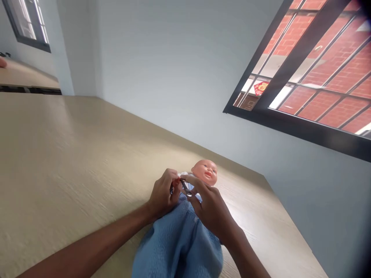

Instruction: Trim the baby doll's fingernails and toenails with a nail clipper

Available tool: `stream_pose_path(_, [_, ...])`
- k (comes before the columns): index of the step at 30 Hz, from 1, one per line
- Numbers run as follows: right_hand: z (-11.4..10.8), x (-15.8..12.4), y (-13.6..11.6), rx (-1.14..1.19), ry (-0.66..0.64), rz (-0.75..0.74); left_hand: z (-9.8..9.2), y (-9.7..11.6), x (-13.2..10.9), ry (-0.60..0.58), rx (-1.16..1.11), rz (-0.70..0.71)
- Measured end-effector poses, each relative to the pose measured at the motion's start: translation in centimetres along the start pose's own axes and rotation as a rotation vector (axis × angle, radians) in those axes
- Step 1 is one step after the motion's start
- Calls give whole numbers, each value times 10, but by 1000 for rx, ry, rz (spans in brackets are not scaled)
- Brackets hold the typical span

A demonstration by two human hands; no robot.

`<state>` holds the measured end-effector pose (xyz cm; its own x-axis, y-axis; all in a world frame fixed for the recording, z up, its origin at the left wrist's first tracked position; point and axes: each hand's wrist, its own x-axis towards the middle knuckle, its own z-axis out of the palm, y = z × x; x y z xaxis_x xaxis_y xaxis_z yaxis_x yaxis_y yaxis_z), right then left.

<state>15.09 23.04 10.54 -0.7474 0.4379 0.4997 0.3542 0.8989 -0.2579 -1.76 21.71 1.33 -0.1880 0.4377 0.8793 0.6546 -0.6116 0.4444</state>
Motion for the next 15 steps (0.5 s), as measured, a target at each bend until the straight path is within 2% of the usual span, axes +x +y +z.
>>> stream_pose_path(7, [0, 3, -7, -64, -18, -72, 1, -1, -2, -8, -23, -53])
stream_pose_path(15, [5, -2, 2, -49, 47, -135, -1, 4, -2, -17, -36, -104])
